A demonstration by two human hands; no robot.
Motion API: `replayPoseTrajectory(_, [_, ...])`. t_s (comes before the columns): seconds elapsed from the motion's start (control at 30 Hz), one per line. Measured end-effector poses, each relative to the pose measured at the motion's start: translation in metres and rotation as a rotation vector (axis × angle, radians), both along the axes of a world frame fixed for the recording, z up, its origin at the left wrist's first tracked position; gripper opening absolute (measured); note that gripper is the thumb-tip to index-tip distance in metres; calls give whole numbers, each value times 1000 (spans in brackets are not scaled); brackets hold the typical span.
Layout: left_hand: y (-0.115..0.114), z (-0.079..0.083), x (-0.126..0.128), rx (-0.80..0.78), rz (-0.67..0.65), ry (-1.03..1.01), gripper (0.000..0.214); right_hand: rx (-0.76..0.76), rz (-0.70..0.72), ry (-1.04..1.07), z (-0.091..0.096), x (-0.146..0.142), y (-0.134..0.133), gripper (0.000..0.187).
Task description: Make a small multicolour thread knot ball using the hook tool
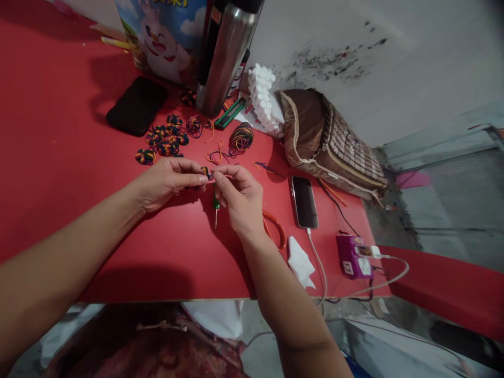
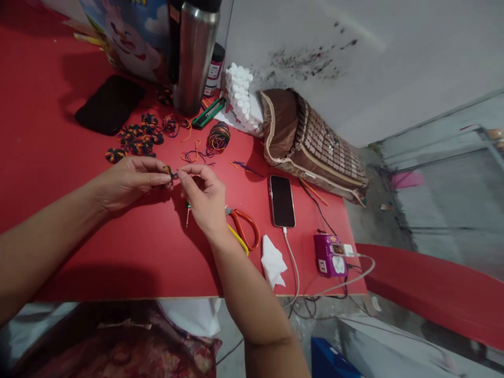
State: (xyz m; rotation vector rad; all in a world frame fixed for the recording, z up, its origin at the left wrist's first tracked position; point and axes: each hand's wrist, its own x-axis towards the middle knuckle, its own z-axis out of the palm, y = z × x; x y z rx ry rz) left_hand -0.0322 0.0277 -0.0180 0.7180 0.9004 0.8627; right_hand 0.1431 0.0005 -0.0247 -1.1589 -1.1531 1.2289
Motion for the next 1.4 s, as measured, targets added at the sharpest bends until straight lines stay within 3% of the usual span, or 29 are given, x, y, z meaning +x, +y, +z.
replayPoseTrajectory(0.13, [-1,-1,2,13,21,15,22,14,32,-40,1,0,-1,26])
replayPoseTrajectory(0.3, [-1,-2,3,169,10,117,15,20,88,-14,-2,-3,-3,35])
replayPoseTrajectory(0.53, [-2,2,4,330,20,270,12,104,95,-33,-15,-9,-8,24])
replayPoseTrajectory(0.73, [-4,0,3,354,0,228,8,142,79,92,-15,-16,-10,23])
replayPoseTrajectory(0.93, [-1,-5,1,300,28,217,13,38,20,114,-6,-11,-8,24])
replayPoseTrajectory(1.07, [1,-6,0,324,48,232,16,45,-61,99,-1,-5,-4,27])
replayPoseTrajectory(1.2, [0,-6,1,325,71,230,17,16,21,49,-2,-6,-2,39])
replayPoseTrajectory(1.4, [-1,-5,4,374,43,283,14,57,95,-57,-10,-8,-2,26])
